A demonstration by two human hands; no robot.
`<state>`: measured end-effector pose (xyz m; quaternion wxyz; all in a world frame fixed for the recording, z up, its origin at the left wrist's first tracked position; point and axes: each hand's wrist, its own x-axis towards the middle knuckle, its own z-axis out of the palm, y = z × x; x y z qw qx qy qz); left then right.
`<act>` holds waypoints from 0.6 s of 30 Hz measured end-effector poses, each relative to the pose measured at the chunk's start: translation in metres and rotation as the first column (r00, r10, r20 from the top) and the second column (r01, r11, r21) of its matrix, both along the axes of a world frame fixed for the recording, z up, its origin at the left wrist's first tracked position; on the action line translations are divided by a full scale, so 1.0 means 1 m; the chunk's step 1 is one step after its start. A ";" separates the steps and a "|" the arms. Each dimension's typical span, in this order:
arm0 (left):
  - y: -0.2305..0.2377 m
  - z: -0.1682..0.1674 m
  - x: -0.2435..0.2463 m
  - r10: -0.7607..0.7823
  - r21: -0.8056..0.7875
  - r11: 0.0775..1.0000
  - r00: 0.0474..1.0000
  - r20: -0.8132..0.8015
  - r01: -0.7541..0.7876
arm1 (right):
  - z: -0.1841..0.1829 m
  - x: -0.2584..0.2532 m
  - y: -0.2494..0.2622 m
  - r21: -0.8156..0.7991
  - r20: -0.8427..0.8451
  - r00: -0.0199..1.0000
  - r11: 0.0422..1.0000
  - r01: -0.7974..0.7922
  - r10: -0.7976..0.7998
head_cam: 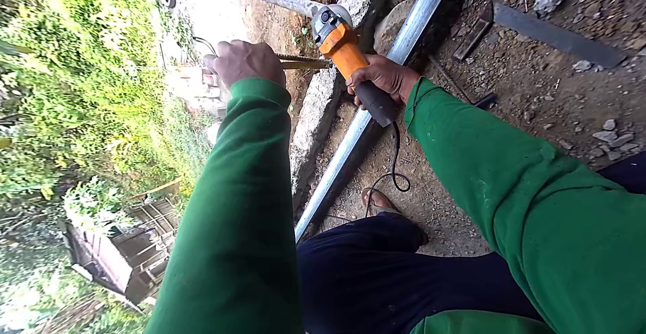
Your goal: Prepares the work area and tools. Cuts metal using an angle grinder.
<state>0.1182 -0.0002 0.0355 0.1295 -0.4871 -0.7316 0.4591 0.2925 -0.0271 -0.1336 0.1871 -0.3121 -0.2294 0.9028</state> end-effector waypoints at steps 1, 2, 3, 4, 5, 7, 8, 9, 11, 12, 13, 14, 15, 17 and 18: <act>0.000 0.000 0.000 -0.001 -0.002 1.000 1.000 -0.007 0.001 | -0.001 -0.001 0.002 0.000 -0.005 1.000 1.000 -0.008 0.008; 0.000 0.000 0.000 -0.001 -0.006 1.000 1.000 -0.013 0.001 | -0.001 -0.002 0.003 -0.001 -0.006 1.000 1.000 -0.018 0.018; 0.000 0.000 0.001 0.002 -0.008 1.000 1.000 -0.012 -0.002 | 0.000 -0.003 0.005 -0.005 -0.005 1.000 1.000 -0.026 0.026; 0.000 0.001 0.001 0.007 -0.011 1.000 1.000 -0.009 -0.007 | 0.001 -0.004 0.006 -0.011 -0.001 0.999 0.999 -0.034 0.034; 0.000 0.001 0.002 0.012 -0.014 1.000 1.000 -0.007 -0.012 | 0.001 -0.006 0.008 -0.013 0.001 0.999 0.999 -0.039 0.039; 0.001 0.001 0.000 0.017 -0.017 1.000 1.000 -0.007 -0.017 | 0.001 -0.008 0.011 -0.014 0.004 0.999 0.999 -0.052 0.052; 0.001 0.001 0.000 0.015 -0.021 1.000 1.000 -0.012 -0.016 | 0.002 -0.009 0.012 -0.017 0.010 0.998 0.998 -0.060 0.060; 0.001 0.001 0.001 0.017 -0.026 1.000 1.000 -0.012 -0.017 | 0.003 -0.010 0.014 -0.018 0.015 0.998 0.998 -0.066 0.066; 0.002 0.001 0.001 0.015 -0.031 0.999 1.000 -0.008 -0.015 | 0.003 -0.012 0.018 -0.012 0.025 0.997 0.997 -0.077 0.077; 0.002 0.001 0.001 0.011 -0.032 0.999 1.000 -0.006 -0.011 | 0.003 -0.013 0.020 -0.011 0.032 0.996 0.997 -0.082 0.082; 0.002 0.001 0.000 0.009 -0.031 0.999 1.000 -0.001 -0.009 | 0.003 -0.014 0.022 -0.009 0.039 0.995 0.996 -0.087 0.087; 0.002 0.001 -0.001 0.010 -0.026 1.000 1.000 0.008 -0.009 | 0.002 -0.015 0.023 -0.006 0.042 0.995 0.996 -0.093 0.093; 0.002 0.001 -0.001 0.009 -0.023 1.000 1.000 0.014 -0.008 | 0.001 -0.015 0.023 -0.005 0.042 0.994 0.995 -0.101 0.101; 0.001 -0.001 -0.003 0.001 -0.013 1.000 1.000 0.011 -0.001 | 0.001 -0.017 0.024 -0.006 0.046 0.993 0.994 -0.113 0.113; 0.001 -0.001 -0.003 0.001 -0.008 1.000 1.000 0.011 -0.001 | 0.001 -0.017 0.024 -0.006 0.048 0.992 0.993 -0.118 0.118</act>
